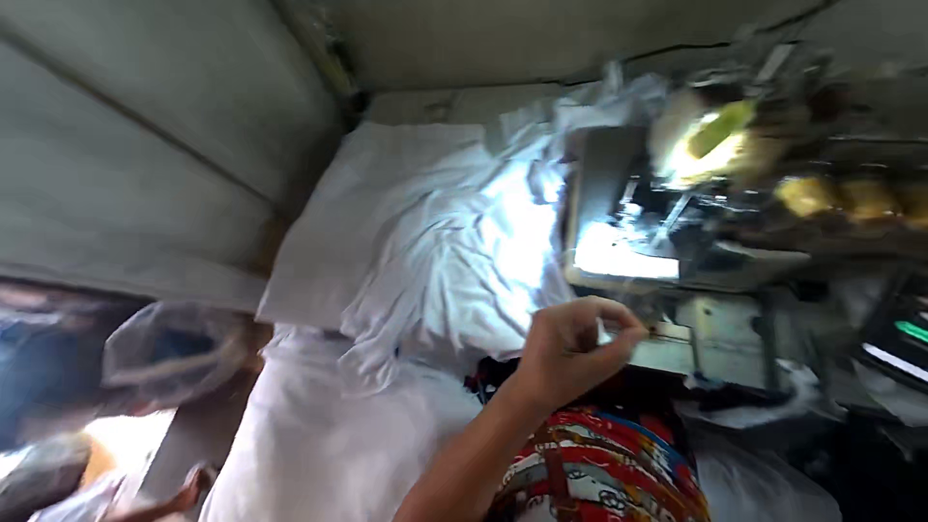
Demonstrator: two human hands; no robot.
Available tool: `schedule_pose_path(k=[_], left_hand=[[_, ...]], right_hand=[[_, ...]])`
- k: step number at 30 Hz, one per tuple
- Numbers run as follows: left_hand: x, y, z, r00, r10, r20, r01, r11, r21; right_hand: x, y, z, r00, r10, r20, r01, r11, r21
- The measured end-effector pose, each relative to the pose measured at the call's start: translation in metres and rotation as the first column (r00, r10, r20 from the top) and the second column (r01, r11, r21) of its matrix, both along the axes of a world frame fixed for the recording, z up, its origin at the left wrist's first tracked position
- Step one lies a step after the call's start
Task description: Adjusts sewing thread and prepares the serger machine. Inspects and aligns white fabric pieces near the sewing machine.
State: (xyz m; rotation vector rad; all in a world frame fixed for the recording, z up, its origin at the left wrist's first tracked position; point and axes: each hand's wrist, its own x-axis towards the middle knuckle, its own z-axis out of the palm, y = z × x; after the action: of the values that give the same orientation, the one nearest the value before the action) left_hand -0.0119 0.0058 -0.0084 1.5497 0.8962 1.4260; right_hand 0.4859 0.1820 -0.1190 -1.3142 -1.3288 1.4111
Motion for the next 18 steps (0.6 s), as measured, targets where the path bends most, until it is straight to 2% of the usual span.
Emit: schedule_pose_path(k=[1,2,3,4,5,6,8,12,16,18], left_hand=[[-0.001,0.001,-0.003,1.000,0.012,0.019,-0.012,1.000,-0.008],[-0.001,0.002,-0.006,0.999,0.020,0.044,-0.019,1.000,-0.023],[-0.001,0.003,-0.007,0.997,0.025,0.067,-0.023,0.999,-0.040],[-0.002,0.003,-0.008,0.996,0.034,0.082,-0.029,0.998,-0.056],[-0.001,0.003,-0.008,0.995,0.043,0.091,-0.036,0.997,-0.070],[-0.001,0.003,-0.008,0.994,0.047,0.097,-0.039,0.996,-0.083],[0.000,0.004,-0.007,0.994,0.042,0.101,-0.033,0.995,-0.093],[0.000,0.004,-0.004,0.995,0.002,0.102,0.006,0.997,-0.078],[0.000,0.003,-0.005,0.995,-0.013,0.102,0.021,0.997,-0.079],[0.000,0.002,-0.007,0.994,-0.014,0.112,0.023,0.996,-0.081]], right_hand=[[-0.001,0.005,-0.012,0.984,-0.178,0.016,0.178,0.984,-0.011],[-0.004,0.006,-0.017,0.962,-0.274,-0.005,0.274,0.962,-0.017],[0.009,0.008,-0.023,0.984,-0.126,-0.123,0.129,0.992,0.015],[0.012,0.008,-0.020,0.969,0.088,-0.232,-0.067,0.993,0.097],[-0.038,-0.010,0.016,0.962,-0.257,-0.092,0.260,0.966,0.011],[-0.067,-0.020,0.044,0.930,-0.365,0.052,0.366,0.930,-0.030],[-0.083,-0.028,0.065,0.934,-0.341,0.110,0.347,0.937,-0.039],[-0.089,-0.030,0.069,0.962,-0.265,0.064,0.265,0.964,0.017],[-0.100,-0.028,0.083,0.926,-0.306,0.223,0.322,0.946,-0.038],[-0.100,-0.027,0.086,0.924,-0.274,0.266,0.294,0.955,-0.037]])
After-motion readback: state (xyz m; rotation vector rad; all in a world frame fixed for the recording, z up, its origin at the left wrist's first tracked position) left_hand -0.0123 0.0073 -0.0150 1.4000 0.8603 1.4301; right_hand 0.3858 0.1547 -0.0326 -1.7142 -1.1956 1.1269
